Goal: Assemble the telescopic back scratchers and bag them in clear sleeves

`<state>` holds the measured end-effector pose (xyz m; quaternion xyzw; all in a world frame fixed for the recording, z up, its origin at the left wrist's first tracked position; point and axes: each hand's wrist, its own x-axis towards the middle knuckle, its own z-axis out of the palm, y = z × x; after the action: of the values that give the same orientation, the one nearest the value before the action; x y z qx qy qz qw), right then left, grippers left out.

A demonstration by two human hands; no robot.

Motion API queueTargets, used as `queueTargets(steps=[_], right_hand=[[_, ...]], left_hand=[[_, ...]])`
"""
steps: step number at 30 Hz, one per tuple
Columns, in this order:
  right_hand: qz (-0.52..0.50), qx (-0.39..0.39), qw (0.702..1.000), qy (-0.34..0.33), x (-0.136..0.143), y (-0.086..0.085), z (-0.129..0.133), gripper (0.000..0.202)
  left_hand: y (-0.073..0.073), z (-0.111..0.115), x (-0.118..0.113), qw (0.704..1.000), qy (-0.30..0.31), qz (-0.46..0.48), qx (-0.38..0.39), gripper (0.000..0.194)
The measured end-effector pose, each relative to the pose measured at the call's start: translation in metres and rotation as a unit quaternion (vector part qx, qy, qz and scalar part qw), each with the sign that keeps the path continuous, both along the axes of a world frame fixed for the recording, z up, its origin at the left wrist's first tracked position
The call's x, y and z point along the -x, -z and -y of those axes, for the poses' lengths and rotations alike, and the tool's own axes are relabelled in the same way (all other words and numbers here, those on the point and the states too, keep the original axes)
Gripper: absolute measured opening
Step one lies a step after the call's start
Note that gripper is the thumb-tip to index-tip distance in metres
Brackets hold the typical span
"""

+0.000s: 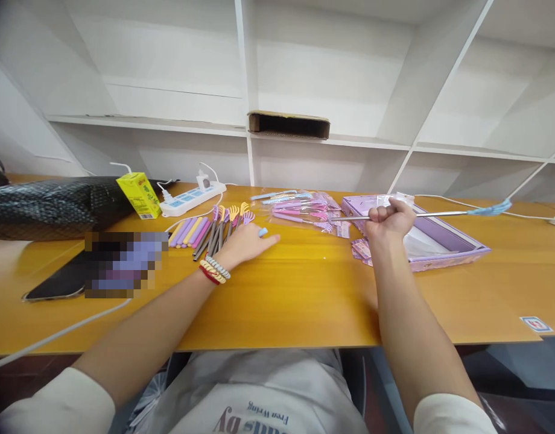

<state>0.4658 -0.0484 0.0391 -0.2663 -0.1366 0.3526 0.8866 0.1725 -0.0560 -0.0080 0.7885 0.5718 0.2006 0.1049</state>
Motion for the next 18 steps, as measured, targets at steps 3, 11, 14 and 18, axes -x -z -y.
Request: queueTargets(steps=[3,11,14,18], right_hand=[[-0.01,0.029,0.999,-0.037,0.003,0.011,-0.007,0.034],[0.101,0.022,0.923,-0.371,0.059,0.035,-0.002,0.037],[0.125,0.039,0.879,-0.459,0.073,0.04,0.003,0.029],[0.142,0.057,0.856,-0.494,0.083,0.038,0.008,0.031]], left_hand=[[0.0,-0.009,0.006,0.997,-0.033,0.044,-0.05,0.033],[-0.009,-0.036,0.04,0.984,-0.097,0.12,-0.088,0.027],[-0.014,-0.046,0.072,0.977,-0.175,0.069,-0.104,0.03],[-0.014,-0.055,0.112,0.961,-0.269,0.012,-0.071,0.037]])
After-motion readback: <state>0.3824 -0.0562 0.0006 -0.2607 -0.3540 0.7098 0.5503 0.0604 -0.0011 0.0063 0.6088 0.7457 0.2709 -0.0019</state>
